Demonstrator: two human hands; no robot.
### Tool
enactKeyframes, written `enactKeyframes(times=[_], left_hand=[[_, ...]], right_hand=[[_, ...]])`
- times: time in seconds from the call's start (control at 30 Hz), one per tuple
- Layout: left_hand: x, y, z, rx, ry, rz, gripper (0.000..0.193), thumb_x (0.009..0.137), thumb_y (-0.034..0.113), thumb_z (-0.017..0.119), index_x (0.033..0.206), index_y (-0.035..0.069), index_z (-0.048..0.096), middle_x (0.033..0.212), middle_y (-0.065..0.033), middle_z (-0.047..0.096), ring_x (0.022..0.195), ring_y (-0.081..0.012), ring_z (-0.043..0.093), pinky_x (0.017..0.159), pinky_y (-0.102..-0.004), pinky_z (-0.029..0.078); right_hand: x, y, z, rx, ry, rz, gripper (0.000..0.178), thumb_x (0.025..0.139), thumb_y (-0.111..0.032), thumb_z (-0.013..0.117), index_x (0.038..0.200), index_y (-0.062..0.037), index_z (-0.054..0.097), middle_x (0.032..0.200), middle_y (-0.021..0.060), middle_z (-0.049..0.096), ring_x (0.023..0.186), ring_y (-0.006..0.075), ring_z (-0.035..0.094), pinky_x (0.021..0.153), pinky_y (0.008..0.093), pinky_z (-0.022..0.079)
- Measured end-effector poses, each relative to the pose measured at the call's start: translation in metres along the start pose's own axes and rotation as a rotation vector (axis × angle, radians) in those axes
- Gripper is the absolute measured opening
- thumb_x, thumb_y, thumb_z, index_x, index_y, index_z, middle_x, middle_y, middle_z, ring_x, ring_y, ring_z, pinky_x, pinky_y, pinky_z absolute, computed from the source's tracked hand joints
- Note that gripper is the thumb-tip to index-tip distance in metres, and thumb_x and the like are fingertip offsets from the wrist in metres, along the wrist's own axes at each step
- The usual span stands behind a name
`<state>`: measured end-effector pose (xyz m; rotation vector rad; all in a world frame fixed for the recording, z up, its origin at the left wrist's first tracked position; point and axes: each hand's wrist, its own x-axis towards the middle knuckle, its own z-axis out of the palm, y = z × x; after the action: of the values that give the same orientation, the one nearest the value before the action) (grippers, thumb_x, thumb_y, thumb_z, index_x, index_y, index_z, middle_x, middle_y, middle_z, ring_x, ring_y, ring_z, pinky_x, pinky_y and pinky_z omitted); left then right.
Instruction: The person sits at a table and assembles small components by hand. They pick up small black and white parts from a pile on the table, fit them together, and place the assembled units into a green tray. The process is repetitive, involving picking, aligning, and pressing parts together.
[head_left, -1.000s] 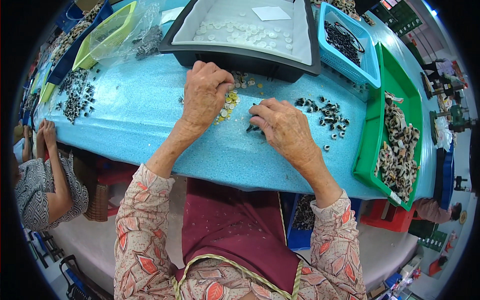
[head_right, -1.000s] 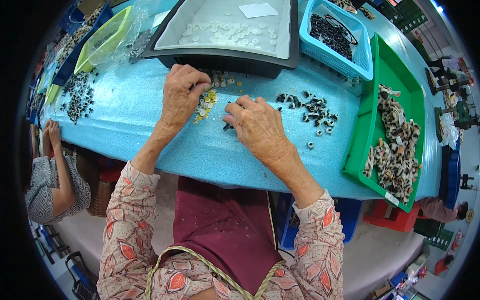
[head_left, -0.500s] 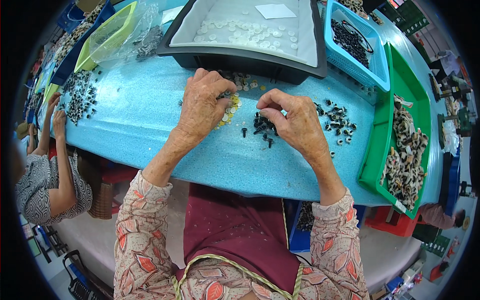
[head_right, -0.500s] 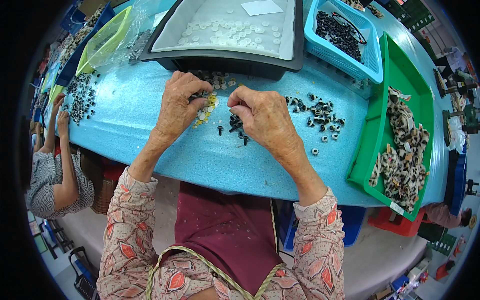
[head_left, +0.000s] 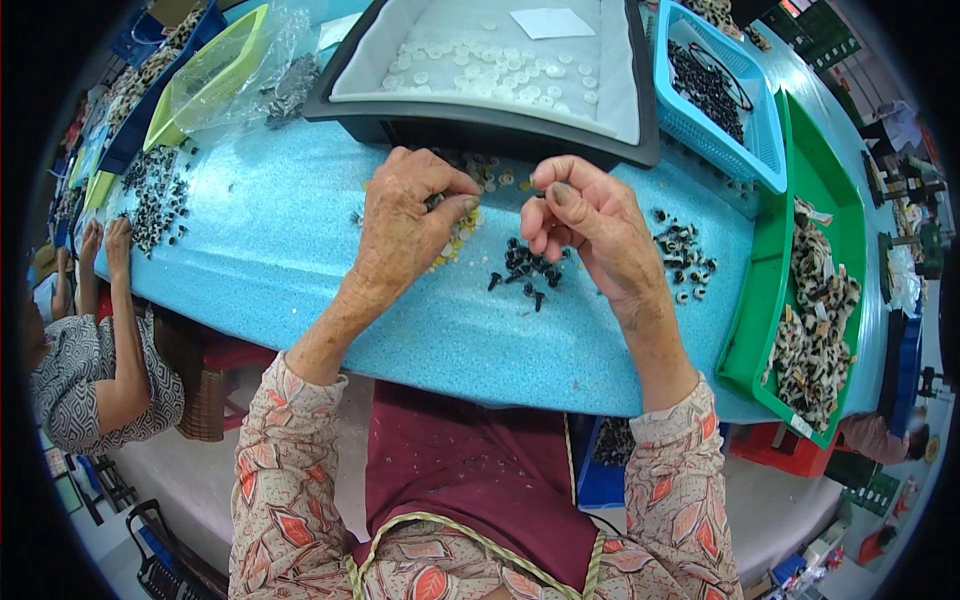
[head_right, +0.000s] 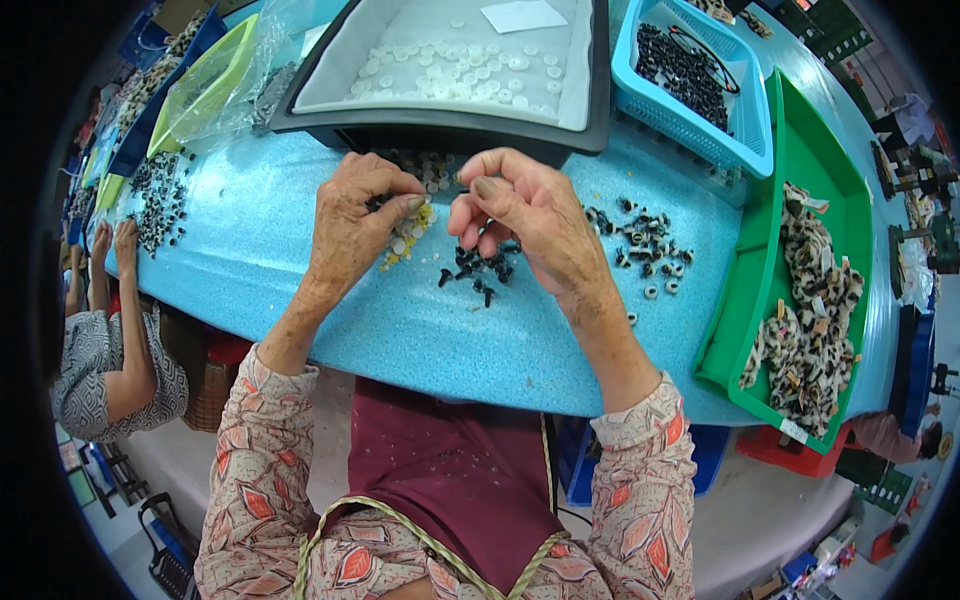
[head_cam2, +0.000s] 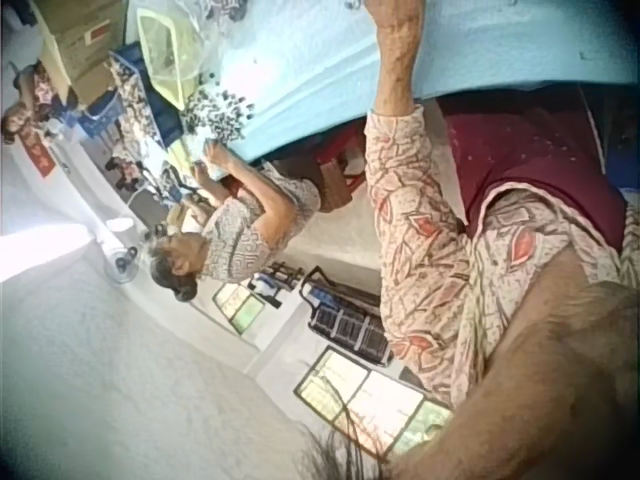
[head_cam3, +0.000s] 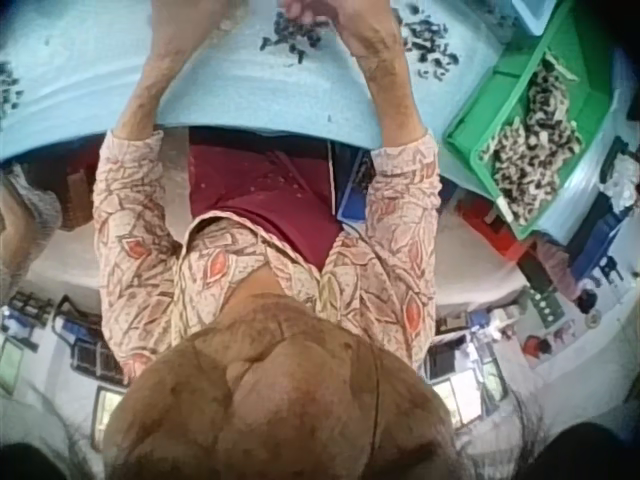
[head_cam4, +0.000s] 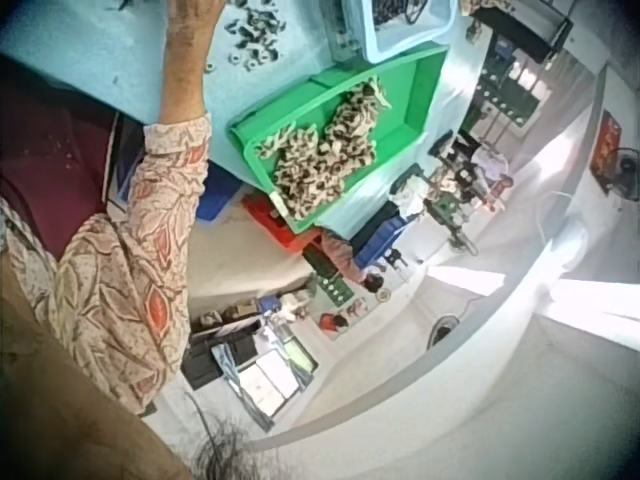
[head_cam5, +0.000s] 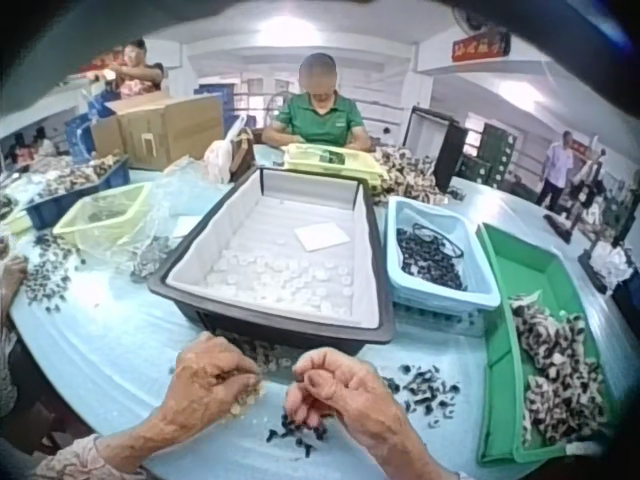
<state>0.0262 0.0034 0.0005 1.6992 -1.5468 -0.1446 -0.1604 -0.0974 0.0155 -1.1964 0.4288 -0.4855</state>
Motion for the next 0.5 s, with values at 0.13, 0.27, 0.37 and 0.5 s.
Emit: enactKeyframes(times=[0.13,0.27,0.37,0.5], left_hand=[[0.007,0.017,0.004,-0.543,-0.010,-0.365,0.008,0.077,0.005,0.070,0.084,0.002,0.070,0.072,-0.0029,0.066,0.068,-0.0089,0.059,0.061,-0.0240,0.047],[0.007,0.021,0.010,-0.682,-0.013,-0.404,0.008,0.081,0.008,0.069,0.086,0.001,0.070,0.072,-0.0012,0.066,0.067,-0.0041,0.058,0.060,-0.0190,0.047],[0.003,0.019,0.018,-0.752,0.008,-0.415,0.009,0.081,0.008,0.069,0.087,0.002,0.070,0.072,-0.0007,0.066,0.068,-0.0045,0.059,0.062,-0.0196,0.048],[0.004,0.018,0.023,-0.773,0.029,-0.387,0.009,0.081,0.008,0.069,0.088,0.002,0.070,0.072,-0.0007,0.066,0.068,-0.0045,0.059,0.062,-0.0195,0.048]], right_hand=[[0.001,0.013,-0.007,0.203,-0.048,-0.013,0.025,0.095,-0.028,0.054,0.104,-0.0051,0.054,0.084,0.0120,0.067,0.067,0.0127,0.064,0.055,0.0205,0.051],[-0.001,0.015,-0.005,0.336,-0.041,-0.019,0.023,0.094,-0.026,0.056,0.102,-0.0045,0.056,0.083,0.0083,0.063,0.066,0.0110,0.061,0.053,0.0207,0.050],[-0.001,0.018,-0.004,0.372,-0.008,0.000,0.021,0.092,-0.022,0.060,0.100,-0.0031,0.057,0.083,0.0063,0.061,0.066,0.0102,0.058,0.054,0.0212,0.050],[-0.001,0.018,-0.005,0.339,0.030,0.020,0.019,0.089,-0.016,0.063,0.100,-0.0017,0.057,0.084,0.0067,0.061,0.066,0.0107,0.058,0.057,0.0218,0.051]])
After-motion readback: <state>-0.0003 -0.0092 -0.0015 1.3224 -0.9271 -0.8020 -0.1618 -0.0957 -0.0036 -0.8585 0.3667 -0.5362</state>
